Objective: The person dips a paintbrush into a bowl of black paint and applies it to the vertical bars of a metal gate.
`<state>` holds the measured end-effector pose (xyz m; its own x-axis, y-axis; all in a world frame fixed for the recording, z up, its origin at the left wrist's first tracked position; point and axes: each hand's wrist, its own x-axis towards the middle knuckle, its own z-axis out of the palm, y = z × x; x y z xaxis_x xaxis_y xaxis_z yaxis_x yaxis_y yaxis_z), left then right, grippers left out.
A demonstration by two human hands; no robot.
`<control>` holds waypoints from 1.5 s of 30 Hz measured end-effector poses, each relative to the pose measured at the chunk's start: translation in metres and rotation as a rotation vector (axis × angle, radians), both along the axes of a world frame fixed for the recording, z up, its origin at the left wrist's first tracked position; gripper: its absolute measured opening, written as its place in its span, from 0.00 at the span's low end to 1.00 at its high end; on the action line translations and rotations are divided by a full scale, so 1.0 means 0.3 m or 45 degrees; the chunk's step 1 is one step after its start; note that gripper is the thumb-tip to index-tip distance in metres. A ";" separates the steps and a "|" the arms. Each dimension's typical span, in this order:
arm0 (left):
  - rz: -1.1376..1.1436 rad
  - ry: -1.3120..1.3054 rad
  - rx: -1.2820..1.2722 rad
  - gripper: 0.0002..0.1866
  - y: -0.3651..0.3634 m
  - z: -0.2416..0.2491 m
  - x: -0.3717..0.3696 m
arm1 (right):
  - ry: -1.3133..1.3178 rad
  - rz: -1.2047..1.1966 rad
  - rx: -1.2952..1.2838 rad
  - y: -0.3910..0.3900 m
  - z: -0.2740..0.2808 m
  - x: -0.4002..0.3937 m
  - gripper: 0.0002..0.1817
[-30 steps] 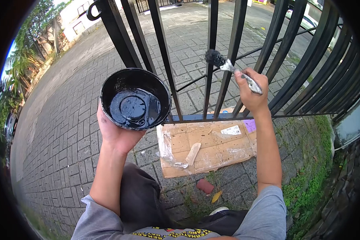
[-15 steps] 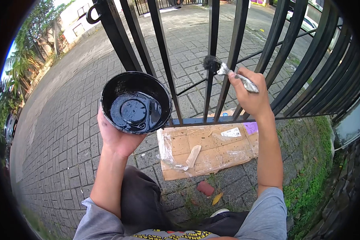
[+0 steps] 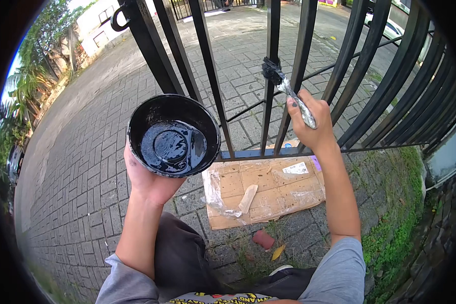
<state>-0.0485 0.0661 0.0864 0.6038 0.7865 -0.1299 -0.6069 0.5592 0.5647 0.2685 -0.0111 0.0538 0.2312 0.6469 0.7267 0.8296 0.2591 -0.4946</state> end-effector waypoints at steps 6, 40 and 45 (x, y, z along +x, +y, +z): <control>0.021 -0.051 0.007 0.31 -0.002 -0.003 -0.031 | -0.250 -0.110 0.064 -0.001 0.170 -0.127 0.12; 0.098 -0.075 -0.076 0.37 0.030 -0.020 -0.050 | -0.600 -0.348 -0.714 0.094 0.095 -0.265 0.08; 0.074 -0.058 -0.051 0.37 0.035 -0.035 -0.049 | -0.696 -0.171 0.015 0.096 0.065 -0.150 0.12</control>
<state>-0.0633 0.0765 0.0759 0.5633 0.8151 -0.1352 -0.6636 0.5438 0.5137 0.2234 0.0176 0.0732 -0.1013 0.6290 0.7708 0.9905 0.1362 0.0189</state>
